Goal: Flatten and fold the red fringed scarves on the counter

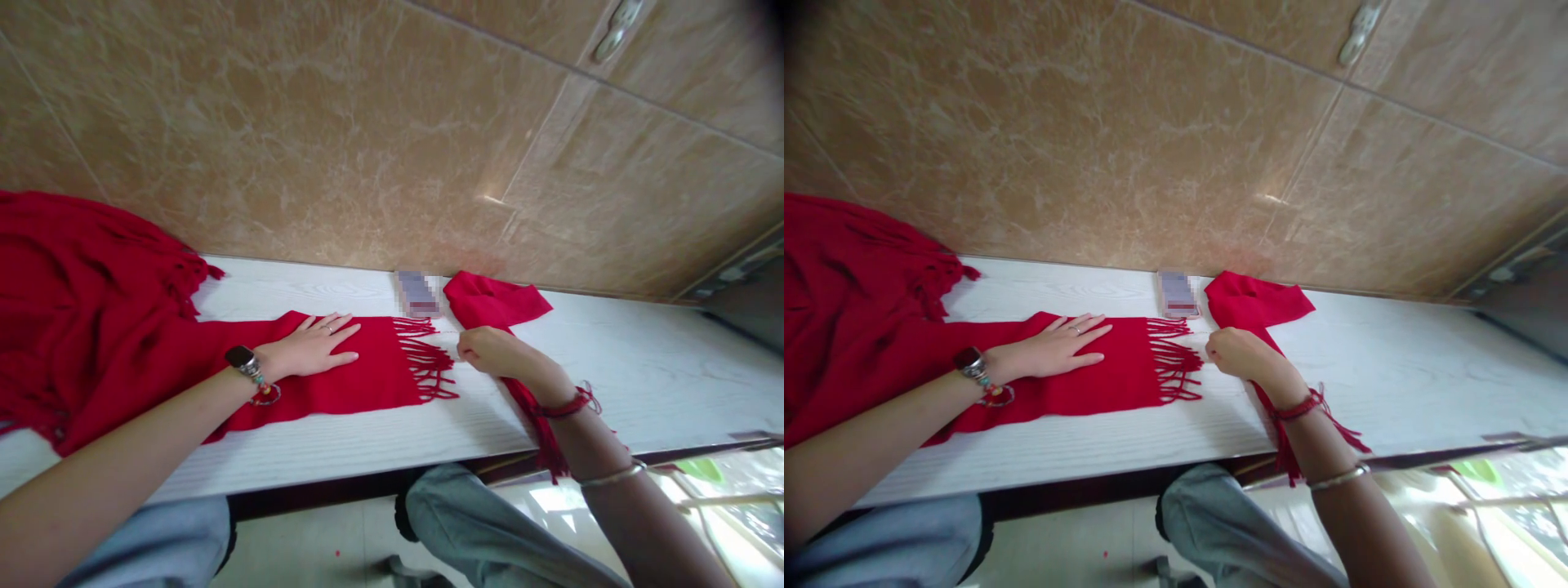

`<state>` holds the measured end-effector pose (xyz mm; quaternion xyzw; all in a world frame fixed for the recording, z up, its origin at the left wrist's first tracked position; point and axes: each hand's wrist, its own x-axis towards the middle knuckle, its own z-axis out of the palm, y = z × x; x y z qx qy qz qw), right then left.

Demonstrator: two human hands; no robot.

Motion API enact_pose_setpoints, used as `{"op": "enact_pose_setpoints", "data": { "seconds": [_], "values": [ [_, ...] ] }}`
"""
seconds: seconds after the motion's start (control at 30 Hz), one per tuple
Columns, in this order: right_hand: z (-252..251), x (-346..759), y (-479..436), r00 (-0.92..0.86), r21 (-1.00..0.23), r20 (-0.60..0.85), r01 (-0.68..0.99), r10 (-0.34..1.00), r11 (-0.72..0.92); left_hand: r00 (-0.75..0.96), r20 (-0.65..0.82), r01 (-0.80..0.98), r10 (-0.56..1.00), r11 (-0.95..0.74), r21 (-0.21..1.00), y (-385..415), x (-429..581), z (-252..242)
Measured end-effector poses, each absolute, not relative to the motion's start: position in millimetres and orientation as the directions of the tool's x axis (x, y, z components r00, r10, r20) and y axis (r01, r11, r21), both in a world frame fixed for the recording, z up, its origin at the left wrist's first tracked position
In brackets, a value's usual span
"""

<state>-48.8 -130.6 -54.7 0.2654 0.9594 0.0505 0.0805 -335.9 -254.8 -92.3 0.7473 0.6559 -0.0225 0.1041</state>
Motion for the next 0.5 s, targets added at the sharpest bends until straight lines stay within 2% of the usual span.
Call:
{"op": "enact_pose_setpoints", "data": {
  "seconds": [0.07, 0.17, 0.23, 0.3, 0.37, 0.5],
  "values": [
    [-51.7, -49.9, -134.2, -0.891, 0.057, -0.011, 0.452, 0.453, 0.89, 0.124, -0.172, 0.987, 0.977, -0.103, 0.127, -251.9, -341.4, -93.8],
    [-51.9, -71.0, -153.2, -0.952, -0.085, 0.151, 0.255, 0.265, 0.963, 0.133, -0.158, 0.985, 0.978, -0.113, 0.133, -250.0, -344.8, -95.9],
    [-54.5, -88.0, -166.5, -0.979, -0.128, 0.125, 0.142, 0.158, 0.982, 0.135, -0.148, 0.985, 0.98, -0.116, 0.128, -250.6, -344.1, -96.2],
    [-56.8, -97.3, -173.1, -0.992, -0.113, 0.022, 0.118, 0.121, 0.987, 0.133, -0.137, 0.987, 0.982, -0.118, 0.113, -252.3, -342.5, -95.9],
    [-57.6, -94.1, -170.0, -0.982, -0.05, -0.083, 0.176, 0.172, 0.983, 0.137, -0.115, 0.987, 0.984, -0.126, 0.101, -254.3, -341.0, -95.7],
    [-54.4, -64.4, -148.1, -0.889, 0.154, -0.215, 0.378, 0.404, 0.913, 0.148, -0.066, 0.985, 0.987, -0.141, 0.103, -256.5, -340.6, -97.6]
  ]
}}
